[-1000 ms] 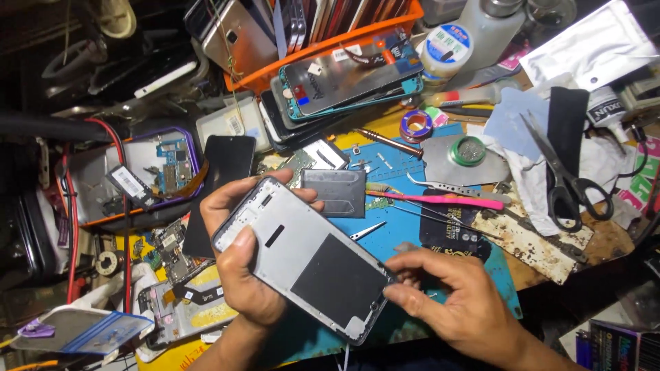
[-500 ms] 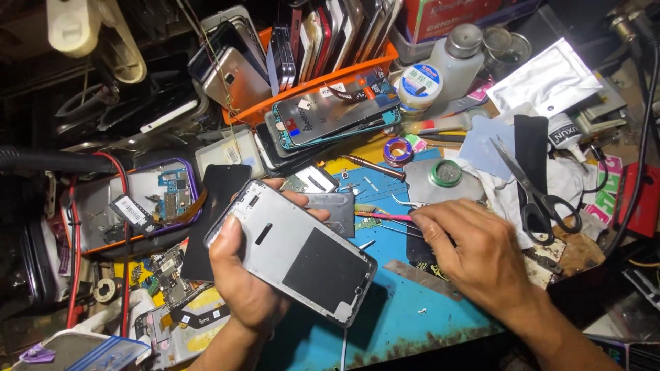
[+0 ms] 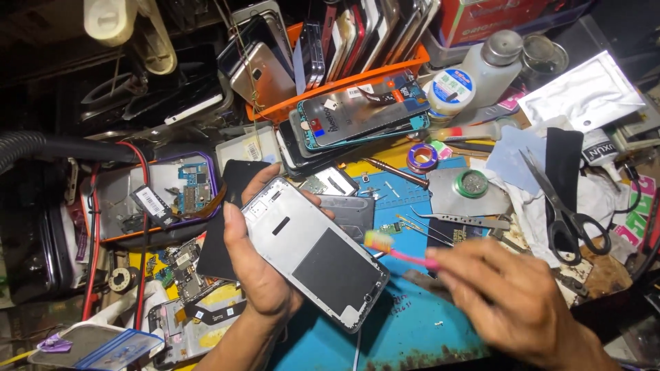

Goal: Disassembling a mobile phone to remove internal components and adhesive using small tools

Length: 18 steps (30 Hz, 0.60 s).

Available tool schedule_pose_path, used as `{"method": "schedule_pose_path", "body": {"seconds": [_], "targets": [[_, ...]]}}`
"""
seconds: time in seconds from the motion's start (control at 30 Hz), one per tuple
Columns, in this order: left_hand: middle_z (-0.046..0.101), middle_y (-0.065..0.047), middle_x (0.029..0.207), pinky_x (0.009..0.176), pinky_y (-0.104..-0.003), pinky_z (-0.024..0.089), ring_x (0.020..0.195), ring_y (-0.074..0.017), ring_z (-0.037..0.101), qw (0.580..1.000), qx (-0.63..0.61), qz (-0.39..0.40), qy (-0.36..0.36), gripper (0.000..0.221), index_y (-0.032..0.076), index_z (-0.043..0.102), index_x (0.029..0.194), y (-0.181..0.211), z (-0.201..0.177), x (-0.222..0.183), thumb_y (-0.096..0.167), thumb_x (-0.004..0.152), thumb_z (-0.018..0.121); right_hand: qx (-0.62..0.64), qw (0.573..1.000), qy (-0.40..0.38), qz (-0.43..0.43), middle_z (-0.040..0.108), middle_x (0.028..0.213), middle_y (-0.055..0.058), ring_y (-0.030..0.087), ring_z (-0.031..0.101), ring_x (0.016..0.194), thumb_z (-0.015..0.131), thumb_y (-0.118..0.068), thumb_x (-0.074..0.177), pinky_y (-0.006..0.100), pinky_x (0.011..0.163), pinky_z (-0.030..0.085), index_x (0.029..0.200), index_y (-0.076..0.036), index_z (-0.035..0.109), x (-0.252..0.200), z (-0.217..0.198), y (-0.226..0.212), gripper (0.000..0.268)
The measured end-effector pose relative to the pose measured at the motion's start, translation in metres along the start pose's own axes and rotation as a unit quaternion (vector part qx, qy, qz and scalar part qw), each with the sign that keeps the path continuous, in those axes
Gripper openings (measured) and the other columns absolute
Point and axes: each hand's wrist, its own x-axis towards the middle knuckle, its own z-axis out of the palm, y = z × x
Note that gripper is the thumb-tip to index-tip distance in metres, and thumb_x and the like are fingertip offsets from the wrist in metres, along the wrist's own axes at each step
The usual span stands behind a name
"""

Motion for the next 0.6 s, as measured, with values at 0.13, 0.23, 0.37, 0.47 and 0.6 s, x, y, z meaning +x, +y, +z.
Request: {"method": "schedule_pose_path", "body": {"seconds": [0.13, 0.23, 0.37, 0.47, 0.6], "targets": [[0.069, -0.026, 0.091, 0.062, -0.046, 0.056, 0.074, -0.0369, 0.071, 1.000, -0.006, 0.011, 0.015, 0.062, 0.007, 0.055, 0.134, 0.002, 0.002, -0.003, 0.057, 0.100, 0.041, 0.030, 1.000, -0.009, 0.001, 0.064, 0.088, 0.005, 0.013, 0.063, 0.060, 0.065, -0.010, 0.090, 0.023, 0.052, 0.051, 0.122, -0.013, 0.073, -0.013, 0.005, -0.007, 0.033], [0.071, -0.026, 0.091, 0.066, -0.046, 0.058, 0.075, -0.0364, 0.071, 0.999, 0.037, 0.032, 0.023, 0.063, 0.004, 0.057, 0.133, 0.001, 0.002, -0.005, 0.056, 0.101, 0.040, -0.007, 1.000, -0.001, 0.000, 0.067, 0.094, 0.009, 0.016, 0.069, 0.070, 0.066, -0.012, 0.090, 0.024, 0.057, 0.053, 0.121, -0.015, 0.074, -0.018, 0.018, -0.003, 0.032], [0.072, -0.026, 0.093, 0.066, -0.046, 0.060, 0.075, -0.0373, 0.073, 0.996, 0.086, 0.005, 0.005, 0.061, 0.005, 0.056, 0.132, -0.005, 0.000, -0.008, 0.055, 0.100, 0.041, -0.013, 1.000, 0.003, -0.003, 0.062, 0.091, 0.004, 0.013, 0.063, 0.068, 0.068, -0.001, 0.087, 0.028, 0.051, 0.049, 0.131, -0.018, 0.069, 0.006, 0.028, -0.002, 0.047], [0.073, -0.027, 0.098, 0.070, -0.048, 0.060, 0.077, -0.0383, 0.074, 0.995, 0.091, -0.045, -0.004, 0.063, 0.006, 0.055, 0.132, -0.012, 0.005, -0.013, 0.057, 0.100, 0.039, -0.050, 0.998, 0.033, -0.004, 0.064, 0.097, 0.003, 0.015, 0.063, 0.066, 0.068, -0.002, 0.091, 0.031, 0.052, 0.053, 0.134, -0.024, 0.068, 0.031, 0.034, -0.002, 0.048], [0.072, -0.026, 0.093, 0.070, -0.049, 0.061, 0.077, -0.0392, 0.075, 0.993, 0.091, -0.061, -0.031, 0.065, 0.004, 0.054, 0.134, -0.007, 0.007, -0.017, 0.057, 0.100, 0.039, 0.029, 0.996, 0.083, 0.013, 0.066, 0.101, 0.009, 0.018, 0.069, 0.080, 0.069, -0.002, 0.096, 0.030, 0.070, 0.056, 0.126, -0.009, 0.071, 0.053, 0.019, -0.009, 0.031]]}}
